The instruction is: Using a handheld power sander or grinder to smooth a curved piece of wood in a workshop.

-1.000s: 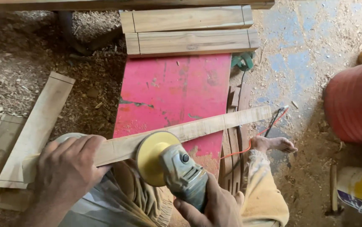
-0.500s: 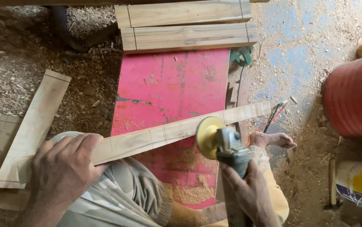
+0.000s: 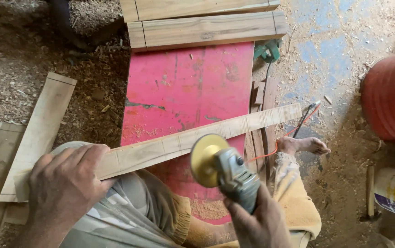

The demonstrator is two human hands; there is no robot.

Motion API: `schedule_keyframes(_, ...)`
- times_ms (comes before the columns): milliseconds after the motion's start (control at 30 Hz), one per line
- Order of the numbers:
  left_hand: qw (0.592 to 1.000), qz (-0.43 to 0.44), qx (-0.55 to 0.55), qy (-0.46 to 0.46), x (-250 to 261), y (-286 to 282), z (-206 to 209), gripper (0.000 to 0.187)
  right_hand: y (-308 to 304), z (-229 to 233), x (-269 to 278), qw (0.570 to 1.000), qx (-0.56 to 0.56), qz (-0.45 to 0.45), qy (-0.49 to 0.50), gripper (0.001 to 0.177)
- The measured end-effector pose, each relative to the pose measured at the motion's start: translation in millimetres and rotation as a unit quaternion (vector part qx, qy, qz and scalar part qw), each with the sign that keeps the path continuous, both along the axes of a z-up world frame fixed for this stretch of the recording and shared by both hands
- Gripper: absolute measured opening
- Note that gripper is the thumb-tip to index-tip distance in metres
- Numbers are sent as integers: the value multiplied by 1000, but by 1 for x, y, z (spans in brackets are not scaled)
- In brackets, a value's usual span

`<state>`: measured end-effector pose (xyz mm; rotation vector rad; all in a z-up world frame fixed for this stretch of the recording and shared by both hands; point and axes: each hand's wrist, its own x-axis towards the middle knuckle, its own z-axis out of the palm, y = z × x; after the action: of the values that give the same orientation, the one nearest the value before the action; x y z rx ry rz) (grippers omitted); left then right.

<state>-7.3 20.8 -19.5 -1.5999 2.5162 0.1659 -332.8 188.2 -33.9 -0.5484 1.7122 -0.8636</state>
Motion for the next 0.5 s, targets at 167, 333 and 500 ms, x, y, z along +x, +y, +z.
schedule_keyframes(167, 999, -9, -24, 22, -1, 0, 1, 67, -9, -9, -33, 989, 62, 2, 137, 46)
schedule_keyframes(333, 1000, -6, -13, 0, -4, 0, 6, 64, -12, 4, -11, 986, 65, 4, 154, 44)
schedule_keyframes(500, 999, -1, -37, 18, -5, 1, 6, 67, 10, 9, 18, 918, -102, 253, 286, 81)
